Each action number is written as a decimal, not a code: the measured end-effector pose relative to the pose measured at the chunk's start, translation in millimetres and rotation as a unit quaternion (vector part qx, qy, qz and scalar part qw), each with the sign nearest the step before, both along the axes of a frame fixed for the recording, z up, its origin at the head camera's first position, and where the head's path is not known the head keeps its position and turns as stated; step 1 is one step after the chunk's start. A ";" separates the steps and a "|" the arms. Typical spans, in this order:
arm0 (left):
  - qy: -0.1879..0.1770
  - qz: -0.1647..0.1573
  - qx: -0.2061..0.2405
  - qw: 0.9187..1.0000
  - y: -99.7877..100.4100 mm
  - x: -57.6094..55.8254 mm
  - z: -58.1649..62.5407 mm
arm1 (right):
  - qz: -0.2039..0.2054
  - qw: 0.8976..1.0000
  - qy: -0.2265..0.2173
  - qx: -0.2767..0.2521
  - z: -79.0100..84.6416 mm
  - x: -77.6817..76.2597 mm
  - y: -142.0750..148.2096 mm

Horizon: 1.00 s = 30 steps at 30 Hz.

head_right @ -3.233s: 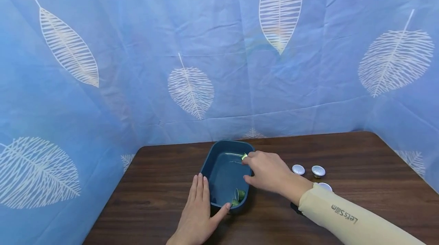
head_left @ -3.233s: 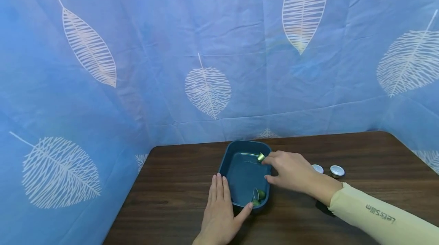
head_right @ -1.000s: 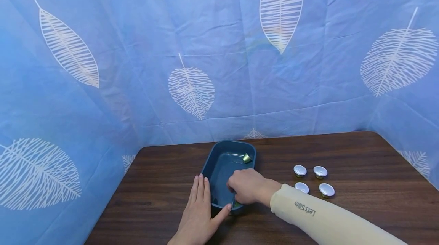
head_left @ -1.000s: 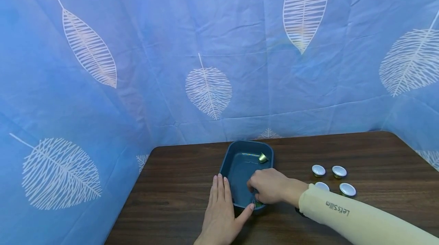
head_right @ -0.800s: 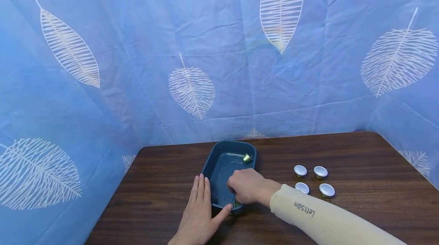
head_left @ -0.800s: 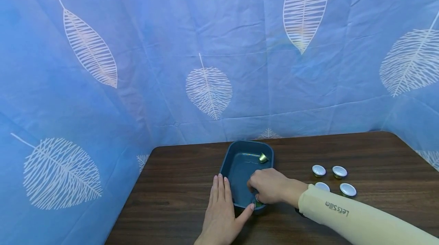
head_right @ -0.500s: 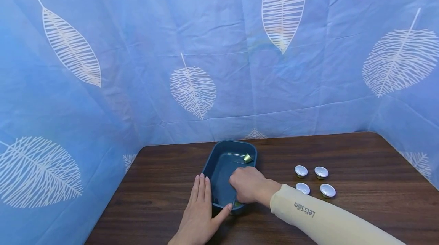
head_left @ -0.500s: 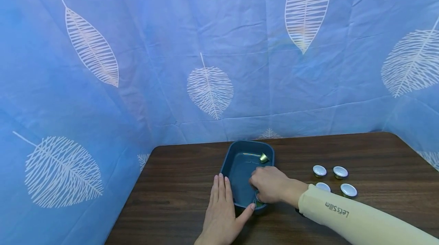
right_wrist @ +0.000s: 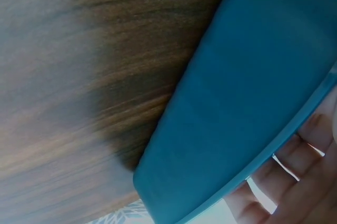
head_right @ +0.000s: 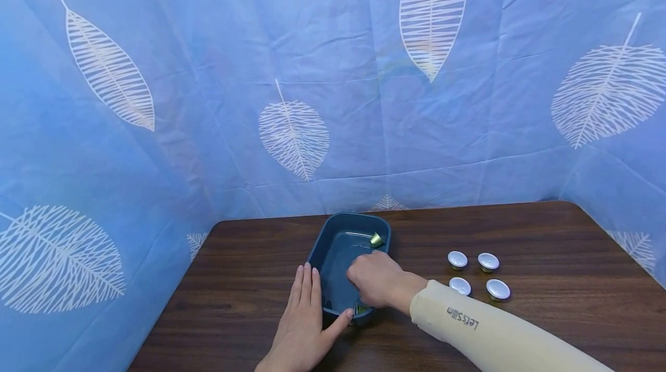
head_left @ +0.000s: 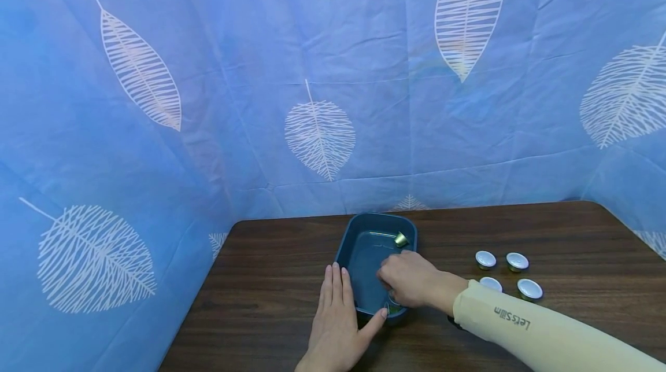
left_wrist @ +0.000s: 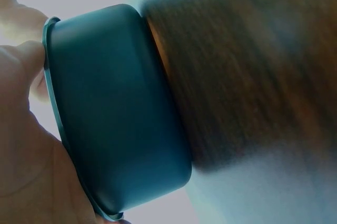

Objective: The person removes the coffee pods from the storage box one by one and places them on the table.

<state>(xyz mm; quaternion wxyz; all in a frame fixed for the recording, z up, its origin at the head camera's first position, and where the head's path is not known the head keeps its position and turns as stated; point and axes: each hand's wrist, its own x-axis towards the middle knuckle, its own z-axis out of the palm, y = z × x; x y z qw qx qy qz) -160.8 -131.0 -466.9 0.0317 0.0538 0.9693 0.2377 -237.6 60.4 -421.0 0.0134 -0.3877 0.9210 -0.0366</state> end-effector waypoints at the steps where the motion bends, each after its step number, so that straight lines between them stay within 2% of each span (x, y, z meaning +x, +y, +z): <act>1: 0.000 -0.001 0.000 1.000 0.0 0.0 0.2 | 0.000 1.000 -0.001 0.000 -0.2 -0.5 0.2; 11: -0.002 -0.006 -0.003 1.000 -0.8 -1.3 0.2 | -0.001 0.998 -0.031 -0.047 0.5 -2.0 4.2; 18: -0.008 -0.004 -0.001 1.000 -0.6 -1.9 0.5 | -0.007 0.992 -0.074 -0.104 1.8 -1.5 6.0; 23: 0.005 -0.006 -0.003 1.000 -0.8 -1.6 0.0 | -0.012 0.985 -0.097 -0.139 3.4 -3.6 7.0; 30: 0.019 -0.010 -0.007 1.000 -1.6 -2.0 -1.7 | -0.004 0.980 -0.080 -0.184 6.1 -7.4 12.5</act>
